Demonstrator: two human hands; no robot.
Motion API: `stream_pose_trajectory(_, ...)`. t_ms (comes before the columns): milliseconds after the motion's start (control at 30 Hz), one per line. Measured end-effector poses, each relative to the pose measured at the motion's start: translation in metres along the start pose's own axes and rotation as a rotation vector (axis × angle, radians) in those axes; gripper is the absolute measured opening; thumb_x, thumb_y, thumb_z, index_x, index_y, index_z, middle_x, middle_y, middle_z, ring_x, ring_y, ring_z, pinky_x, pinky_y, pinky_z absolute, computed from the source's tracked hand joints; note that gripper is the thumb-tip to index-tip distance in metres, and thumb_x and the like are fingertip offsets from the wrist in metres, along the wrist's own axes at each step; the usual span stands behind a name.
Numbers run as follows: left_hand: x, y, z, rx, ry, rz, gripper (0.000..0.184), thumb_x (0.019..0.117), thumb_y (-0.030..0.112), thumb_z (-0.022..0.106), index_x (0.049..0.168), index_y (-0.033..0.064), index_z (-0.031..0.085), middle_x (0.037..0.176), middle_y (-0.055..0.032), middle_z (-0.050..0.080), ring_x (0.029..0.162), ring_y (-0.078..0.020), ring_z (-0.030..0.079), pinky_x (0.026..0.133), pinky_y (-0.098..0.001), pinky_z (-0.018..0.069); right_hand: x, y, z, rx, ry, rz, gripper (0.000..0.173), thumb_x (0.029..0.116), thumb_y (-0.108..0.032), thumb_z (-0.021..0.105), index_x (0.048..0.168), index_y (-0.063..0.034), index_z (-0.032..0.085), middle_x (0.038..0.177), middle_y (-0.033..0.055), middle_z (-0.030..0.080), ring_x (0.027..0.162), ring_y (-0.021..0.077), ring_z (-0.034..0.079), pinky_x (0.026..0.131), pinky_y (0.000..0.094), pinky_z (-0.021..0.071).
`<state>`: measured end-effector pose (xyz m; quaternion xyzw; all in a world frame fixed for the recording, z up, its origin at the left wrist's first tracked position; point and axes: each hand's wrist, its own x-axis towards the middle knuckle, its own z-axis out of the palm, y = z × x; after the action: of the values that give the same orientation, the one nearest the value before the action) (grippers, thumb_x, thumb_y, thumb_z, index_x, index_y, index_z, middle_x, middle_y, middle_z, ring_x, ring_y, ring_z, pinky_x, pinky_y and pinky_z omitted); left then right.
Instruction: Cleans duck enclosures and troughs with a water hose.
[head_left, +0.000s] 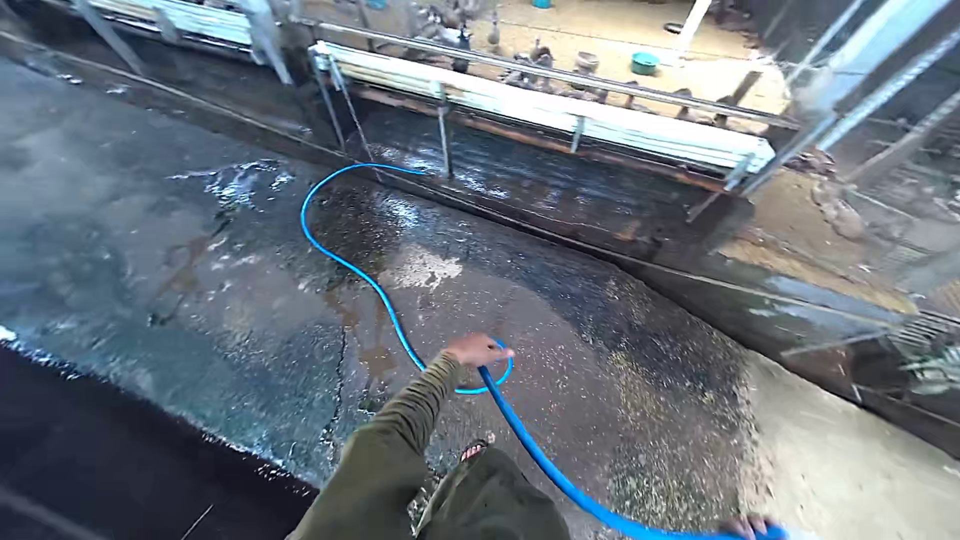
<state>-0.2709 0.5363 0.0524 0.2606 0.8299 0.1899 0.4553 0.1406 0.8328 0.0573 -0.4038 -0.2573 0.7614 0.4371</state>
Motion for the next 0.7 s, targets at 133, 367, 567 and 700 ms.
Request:
stream_pose_trajectory(133, -0.041, -0.109, -0.109, 0.003, 0.200, -0.303, 0.053, 0.1106, 0.041, 0.041, 0.129, -0.0016, 0.066, 0.127, -0.0294, 0.065, 0.121, -0.0455, 0.061, 0.104, -0.0670, 0.0424, 0.016, 0.101, 0.177, -0.341, -0.367, 0.121, 0.034, 0.1123, -0.034, 0.028, 0.116, -0.0216, 0.059, 0.091, -0.0078, 0.074, 0.076, 0.0069, 0.071, 0.070, 0.0273, 0.0608)
stream_pose_trajectory(367, -0.081, -0.073, -0.166, -0.407, 0.589, 0.072, 0.052, 0.1127, 0.035, 0.029, 0.155, 0.0088, 0.044, 0.143, -0.0122, 0.061, 0.135, -0.0257, 0.056, 0.116, -0.0508, 0.0408, -0.073, 0.272, 0.417, -0.691, -1.035, 0.197, 0.038, 0.1100, -0.013, 0.039, 0.141, 0.0086, 0.040, 0.119, 0.0192, 0.069, 0.105, 0.0217, 0.071, 0.092, 0.0393, 0.0603)
stream_pose_trajectory(567, 0.003, -0.079, -0.188, -0.416, 0.839, 0.173, 0.070, 0.1034, 0.051, 0.044, 0.153, 0.0011, 0.041, 0.143, -0.0227, 0.055, 0.133, -0.0317, 0.054, 0.114, -0.0510, 0.0431, -0.046, 0.344, 0.529, -0.839, -1.262, 0.150, 0.034, 0.1058, -0.015, 0.055, 0.131, 0.0078, 0.057, 0.116, 0.0207, 0.068, 0.104, 0.0208, 0.068, 0.094, 0.0383, 0.0573)
stream_pose_trajectory(700, 0.045, -0.107, -0.240, -0.333, 0.783, 0.027, 0.083, 0.0997, 0.065, 0.040, 0.158, 0.0058, 0.033, 0.131, -0.0210, 0.065, 0.118, -0.0310, 0.066, 0.104, -0.0536, 0.0507, -0.005, 0.382, 0.588, -0.802, -1.414, 0.485, 0.030, 0.1038, -0.013, 0.060, 0.126, 0.0066, 0.062, 0.117, 0.0186, 0.067, 0.098, 0.0193, 0.069, 0.087, 0.0364, 0.0602)
